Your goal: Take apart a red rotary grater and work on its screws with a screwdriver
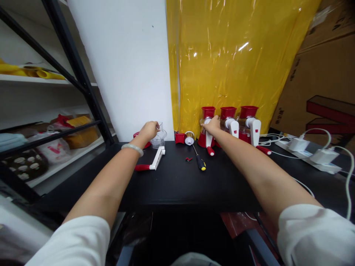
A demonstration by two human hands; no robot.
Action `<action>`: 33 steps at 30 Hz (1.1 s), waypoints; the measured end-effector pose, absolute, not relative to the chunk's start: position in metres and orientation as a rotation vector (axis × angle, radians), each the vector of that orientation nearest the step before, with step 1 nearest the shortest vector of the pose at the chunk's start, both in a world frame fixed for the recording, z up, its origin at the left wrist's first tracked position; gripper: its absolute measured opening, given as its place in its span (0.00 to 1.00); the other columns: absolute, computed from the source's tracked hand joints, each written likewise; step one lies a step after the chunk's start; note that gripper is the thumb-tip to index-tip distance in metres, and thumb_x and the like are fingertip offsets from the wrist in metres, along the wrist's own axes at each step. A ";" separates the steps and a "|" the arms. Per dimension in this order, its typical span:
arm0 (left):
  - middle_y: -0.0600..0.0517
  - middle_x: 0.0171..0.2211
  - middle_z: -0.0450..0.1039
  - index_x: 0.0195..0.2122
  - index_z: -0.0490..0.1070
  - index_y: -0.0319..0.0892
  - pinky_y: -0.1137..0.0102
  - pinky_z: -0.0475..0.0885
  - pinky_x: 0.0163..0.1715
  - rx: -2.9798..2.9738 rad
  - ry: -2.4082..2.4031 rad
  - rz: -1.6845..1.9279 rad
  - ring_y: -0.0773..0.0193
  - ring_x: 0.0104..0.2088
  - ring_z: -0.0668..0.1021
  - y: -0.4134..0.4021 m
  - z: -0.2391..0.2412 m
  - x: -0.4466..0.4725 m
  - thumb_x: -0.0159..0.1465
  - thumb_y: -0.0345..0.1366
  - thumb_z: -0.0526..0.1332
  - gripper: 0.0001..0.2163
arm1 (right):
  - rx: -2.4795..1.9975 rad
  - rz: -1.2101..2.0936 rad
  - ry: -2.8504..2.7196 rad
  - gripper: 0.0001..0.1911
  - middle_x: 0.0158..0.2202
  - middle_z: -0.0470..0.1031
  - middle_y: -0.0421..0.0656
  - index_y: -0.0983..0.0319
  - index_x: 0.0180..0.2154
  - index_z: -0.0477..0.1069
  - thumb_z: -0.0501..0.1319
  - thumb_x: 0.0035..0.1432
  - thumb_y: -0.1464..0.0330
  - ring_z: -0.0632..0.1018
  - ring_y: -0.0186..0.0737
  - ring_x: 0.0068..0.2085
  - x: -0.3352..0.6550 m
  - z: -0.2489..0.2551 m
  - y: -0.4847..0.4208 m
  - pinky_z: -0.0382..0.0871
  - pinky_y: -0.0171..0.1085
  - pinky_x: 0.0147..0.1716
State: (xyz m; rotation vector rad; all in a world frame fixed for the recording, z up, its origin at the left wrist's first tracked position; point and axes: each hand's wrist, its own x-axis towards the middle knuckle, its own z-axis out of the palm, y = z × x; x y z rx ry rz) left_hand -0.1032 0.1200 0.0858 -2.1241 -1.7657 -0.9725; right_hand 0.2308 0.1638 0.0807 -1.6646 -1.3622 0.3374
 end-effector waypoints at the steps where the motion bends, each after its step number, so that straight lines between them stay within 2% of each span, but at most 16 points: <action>1: 0.45 0.29 0.76 0.26 0.71 0.45 0.61 0.70 0.44 -2.125 -1.740 -0.983 0.49 0.38 0.78 0.117 0.091 -0.101 0.52 0.31 0.67 0.05 | -1.657 0.342 -1.352 0.42 0.58 0.64 0.67 0.68 0.58 0.56 0.72 0.45 0.65 0.69 0.62 0.61 0.228 0.080 0.164 0.65 0.55 0.58; 5: 0.44 0.34 0.76 0.29 0.71 0.44 0.58 0.68 0.48 -2.103 -1.580 -1.078 0.49 0.41 0.77 0.094 0.116 -0.092 0.54 0.31 0.65 0.03 | -1.617 0.369 -1.307 0.45 0.60 0.62 0.67 0.66 0.58 0.55 0.74 0.42 0.66 0.68 0.65 0.61 0.224 0.077 0.164 0.63 0.60 0.58; 9: 0.47 0.36 0.75 0.32 0.68 0.43 0.58 0.68 0.51 -1.964 -1.494 -1.469 0.53 0.43 0.76 0.073 0.129 -0.091 0.57 0.34 0.64 0.05 | -1.566 0.318 -1.386 0.47 0.61 0.59 0.66 0.67 0.60 0.54 0.73 0.43 0.63 0.66 0.63 0.63 0.236 0.068 0.160 0.62 0.55 0.60; 11: 0.50 0.34 0.73 0.31 0.64 0.43 0.61 0.71 0.46 -1.866 -1.541 -1.868 0.57 0.40 0.77 0.069 0.126 -0.091 0.57 0.35 0.65 0.08 | -1.527 0.265 -1.503 0.50 0.62 0.56 0.67 0.69 0.62 0.50 0.72 0.43 0.64 0.64 0.62 0.64 0.245 0.060 0.157 0.62 0.52 0.60; 14: 0.54 0.27 0.70 0.30 0.61 0.44 0.68 0.73 0.33 -1.775 -1.649 -2.530 0.62 0.33 0.77 0.069 0.113 -0.086 0.57 0.38 0.66 0.12 | -1.487 0.217 -1.611 0.54 0.62 0.57 0.66 0.69 0.65 0.46 0.72 0.43 0.67 0.66 0.61 0.63 0.254 0.048 0.153 0.62 0.51 0.60; 16: 0.56 0.25 0.69 0.29 0.61 0.43 0.71 0.72 0.28 -1.748 -1.640 -2.816 0.65 0.28 0.75 0.069 0.101 -0.077 0.56 0.38 0.68 0.14 | -1.472 0.208 -1.592 0.53 0.61 0.60 0.65 0.68 0.65 0.45 0.71 0.45 0.66 0.67 0.60 0.62 0.255 0.044 0.152 0.63 0.50 0.59; 19: 0.57 0.24 0.68 0.29 0.62 0.42 0.72 0.73 0.26 -1.687 -1.601 -3.121 0.69 0.24 0.73 0.067 0.083 -0.061 0.55 0.39 0.71 0.16 | -1.460 0.208 -1.508 0.47 0.59 0.63 0.64 0.69 0.64 0.48 0.68 0.50 0.61 0.69 0.58 0.61 0.249 0.043 0.154 0.64 0.49 0.58; 22: 0.58 0.22 0.66 0.27 0.63 0.40 0.71 0.73 0.25 -1.732 -1.546 -3.308 0.70 0.22 0.71 0.064 0.067 -0.049 0.55 0.39 0.72 0.16 | -1.468 0.188 -1.484 0.41 0.58 0.64 0.64 0.70 0.62 0.52 0.65 0.53 0.61 0.68 0.58 0.61 0.243 0.046 0.155 0.64 0.48 0.58; 26: 0.58 0.20 0.65 0.25 0.63 0.40 0.70 0.74 0.26 -1.786 -1.509 -3.423 0.69 0.21 0.72 0.063 0.054 -0.046 0.56 0.38 0.72 0.16 | -1.512 0.179 -1.491 0.38 0.58 0.63 0.64 0.69 0.60 0.54 0.65 0.53 0.63 0.68 0.59 0.61 0.239 0.051 0.154 0.64 0.49 0.59; 33: 0.56 0.20 0.68 0.28 0.66 0.39 0.71 0.74 0.25 -1.794 -1.420 -3.594 0.69 0.19 0.72 0.068 0.043 -0.050 0.60 0.33 0.66 0.09 | -1.621 0.214 -1.469 0.35 0.58 0.62 0.65 0.69 0.58 0.56 0.66 0.53 0.64 0.69 0.62 0.59 0.232 0.061 0.144 0.64 0.52 0.59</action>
